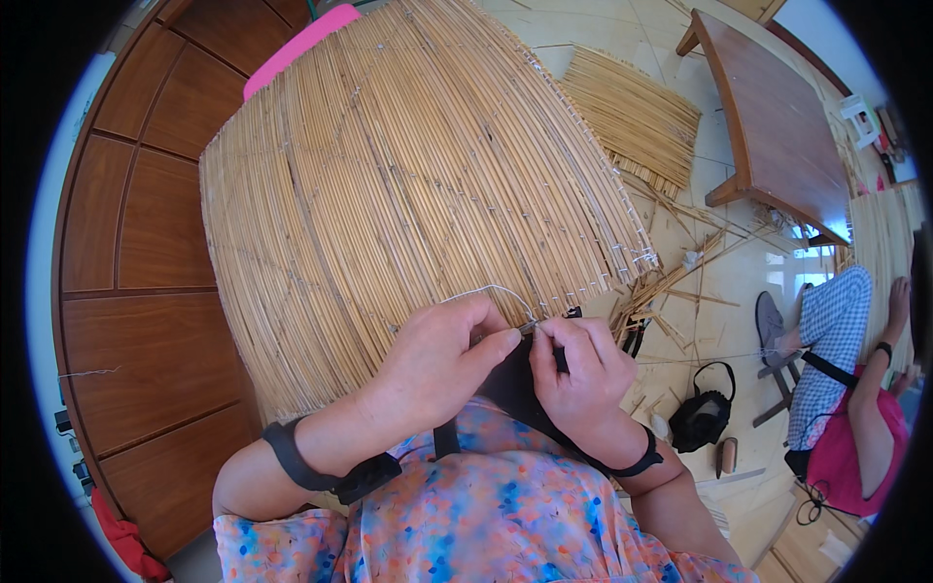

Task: The person weaves a straw mat by hand, threading white string through the bundles of straw along the edge of the mat.

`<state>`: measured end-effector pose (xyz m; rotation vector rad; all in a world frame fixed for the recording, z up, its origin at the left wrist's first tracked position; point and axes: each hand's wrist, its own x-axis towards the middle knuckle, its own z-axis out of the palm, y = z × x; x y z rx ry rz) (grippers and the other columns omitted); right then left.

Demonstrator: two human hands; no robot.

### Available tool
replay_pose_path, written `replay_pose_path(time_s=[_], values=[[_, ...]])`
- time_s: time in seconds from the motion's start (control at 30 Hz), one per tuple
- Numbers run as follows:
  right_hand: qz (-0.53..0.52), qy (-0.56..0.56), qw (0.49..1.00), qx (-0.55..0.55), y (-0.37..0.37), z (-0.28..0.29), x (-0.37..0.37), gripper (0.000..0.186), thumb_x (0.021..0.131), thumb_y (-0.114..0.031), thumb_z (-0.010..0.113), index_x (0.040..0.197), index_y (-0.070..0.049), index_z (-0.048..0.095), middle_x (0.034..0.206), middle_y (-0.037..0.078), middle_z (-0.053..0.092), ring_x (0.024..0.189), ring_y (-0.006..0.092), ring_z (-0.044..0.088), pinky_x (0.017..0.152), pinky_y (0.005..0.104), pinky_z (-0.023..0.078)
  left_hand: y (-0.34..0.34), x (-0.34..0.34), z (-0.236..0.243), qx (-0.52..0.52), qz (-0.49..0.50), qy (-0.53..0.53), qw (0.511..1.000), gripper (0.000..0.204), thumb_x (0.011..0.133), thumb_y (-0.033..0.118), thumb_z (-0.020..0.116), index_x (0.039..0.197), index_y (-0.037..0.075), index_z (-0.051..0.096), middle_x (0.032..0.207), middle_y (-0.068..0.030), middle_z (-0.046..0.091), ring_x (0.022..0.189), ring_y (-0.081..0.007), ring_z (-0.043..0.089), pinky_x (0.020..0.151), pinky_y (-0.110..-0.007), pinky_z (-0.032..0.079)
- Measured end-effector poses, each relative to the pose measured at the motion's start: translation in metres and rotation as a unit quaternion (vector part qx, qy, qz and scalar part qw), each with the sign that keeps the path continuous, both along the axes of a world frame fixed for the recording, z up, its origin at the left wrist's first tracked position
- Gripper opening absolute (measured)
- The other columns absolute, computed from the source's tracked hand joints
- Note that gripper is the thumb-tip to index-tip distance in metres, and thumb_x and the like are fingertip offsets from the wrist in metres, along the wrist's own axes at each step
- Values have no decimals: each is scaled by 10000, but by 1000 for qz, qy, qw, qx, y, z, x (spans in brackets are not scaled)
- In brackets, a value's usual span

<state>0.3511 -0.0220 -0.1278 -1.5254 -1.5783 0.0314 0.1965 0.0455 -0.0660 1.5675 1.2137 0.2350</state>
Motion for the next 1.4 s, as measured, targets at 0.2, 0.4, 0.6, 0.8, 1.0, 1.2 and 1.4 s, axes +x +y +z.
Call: replay_pose_path(time_s=[0.2, 0.4, 0.6, 0.8, 1.0, 1.2, 1.4], values=[[21, 9, 1000, -17, -1, 4, -1, 187, 694, 28, 720, 842, -48, 635, 712, 67, 581, 541, 186, 589, 469, 280, 462, 0, 2, 3, 10, -2, 14, 1000, 213, 854, 206, 633, 841, -7, 634, 670, -142, 602, 606, -260, 591, 578, -370, 468], [28, 29, 999, -8, 0, 2, -1, 188, 684, 49, 708, 832, -42, 636, 709, 72, 587, 513, 169, 573, 458, 267, 454, -1, 3, 6, 32, -14, 25, 999, 204, 867, 193, 618, 845, -9, 637, 715, -167, 625, 658, -314, 618, 611, -395, 484], [32, 42, 999, 10, 2, -1, -1, 195, 676, 62, 707, 831, -32, 636, 709, 77, 592, 503, 159, 567, 458, 258, 454, -2, 2, 5, 48, -25, 25, 998, 179, 874, 156, 619, 845, -20, 620, 692, -131, 607, 630, -225, 576, 587, -343, 468], [24, 35, 999, 22, 4, -3, -2, 189, 668, 18, 716, 825, -41, 628, 706, 55, 569, 509, 187, 572, 443, 286, 449, -1, 4, 6, 96, -41, 35, 994, 166, 879, 134, 618, 854, -30, 602, 668, -116, 603, 584, -148, 562, 540, -307, 453], [24, 32, 999, 33, 5, -4, -1, 180, 668, 21, 712, 815, -45, 632, 705, 52, 572, 516, 187, 573, 447, 290, 451, 1, 4, 6, 78, -46, 46, 995, 187, 881, 151, 614, 855, -33, 600, 663, -121, 602, 585, -156, 569, 541, -313, 456], [26, 33, 999, 30, 5, -4, -1, 178, 662, 20, 712, 809, -47, 637, 711, 53, 581, 524, 191, 579, 454, 289, 457, -1, 5, 4, 91, -33, 26, 995, 175, 884, 138, 608, 855, -34, 599, 658, -105, 591, 580, -142, 544, 538, -302, 445], [38, 36, 998, 38, 4, 0, -2, 183, 654, 19, 711, 808, -52, 643, 711, 53, 589, 521, 188, 576, 451, 287, 454, 4, 2, 8, 49, -24, 22, 998, 128, 896, 97, 590, 875, -29, 595, 668, -45, 568, 616, -88, 516, 554, -265, 435]])
